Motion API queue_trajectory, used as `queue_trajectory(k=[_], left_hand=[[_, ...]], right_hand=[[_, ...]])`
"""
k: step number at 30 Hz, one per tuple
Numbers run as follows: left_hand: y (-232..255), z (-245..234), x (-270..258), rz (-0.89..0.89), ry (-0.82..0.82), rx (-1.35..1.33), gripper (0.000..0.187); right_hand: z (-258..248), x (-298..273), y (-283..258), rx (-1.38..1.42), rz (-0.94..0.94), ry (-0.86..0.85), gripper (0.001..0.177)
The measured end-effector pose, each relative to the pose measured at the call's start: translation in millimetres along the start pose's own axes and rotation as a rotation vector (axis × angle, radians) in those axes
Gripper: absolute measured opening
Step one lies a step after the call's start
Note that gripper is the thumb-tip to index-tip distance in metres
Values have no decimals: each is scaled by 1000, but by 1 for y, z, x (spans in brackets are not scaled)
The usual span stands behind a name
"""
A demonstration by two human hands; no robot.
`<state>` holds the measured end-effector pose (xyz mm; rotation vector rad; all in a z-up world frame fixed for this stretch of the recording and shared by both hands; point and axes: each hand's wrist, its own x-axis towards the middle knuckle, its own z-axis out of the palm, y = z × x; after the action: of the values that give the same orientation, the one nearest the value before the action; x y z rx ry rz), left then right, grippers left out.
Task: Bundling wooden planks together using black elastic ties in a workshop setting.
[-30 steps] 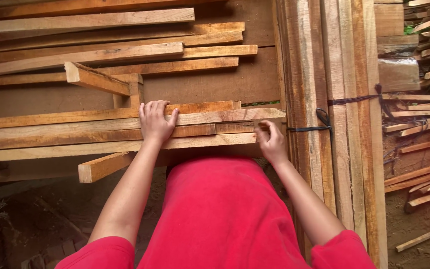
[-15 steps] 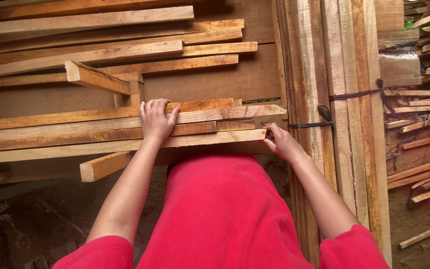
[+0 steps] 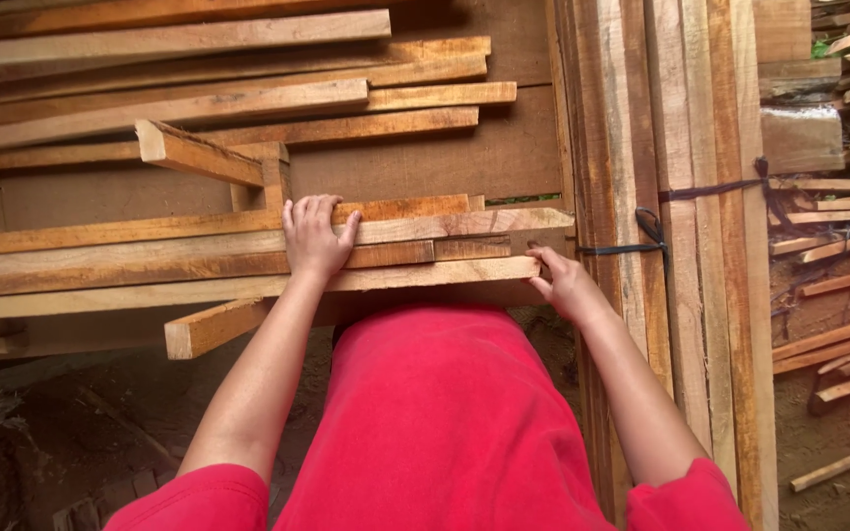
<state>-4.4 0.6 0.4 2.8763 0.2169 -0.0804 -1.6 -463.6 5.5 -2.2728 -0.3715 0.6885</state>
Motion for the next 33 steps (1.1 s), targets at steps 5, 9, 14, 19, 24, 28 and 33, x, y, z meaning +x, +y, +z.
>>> queue_trajectory(k=[5,9,14,19,24,28,33], left_hand=[[2,-1,6,-3,3,-1,45],[2,-3,1,23,18,-7,43],[2,-2,-2,20,27,-2,43],[9,-3,2,24,48,-17,42],[5,-2,0,1,4,-15,41],[3,-5,3,-4,2,2,42],[2,-13,6,10,-76,-62,43]], right_hand=[[-9,3,-3,3,55,8,48],[-41,4,-64,144,307,-126,76],[24,36,-7,402,554,84,71],[21,39,-16,306,546,38,72],[-27,55,-78,115,490,-140,69],[-1,61,-74,54,460,-172,58],[22,64,-72,-169,415,-274,67]])
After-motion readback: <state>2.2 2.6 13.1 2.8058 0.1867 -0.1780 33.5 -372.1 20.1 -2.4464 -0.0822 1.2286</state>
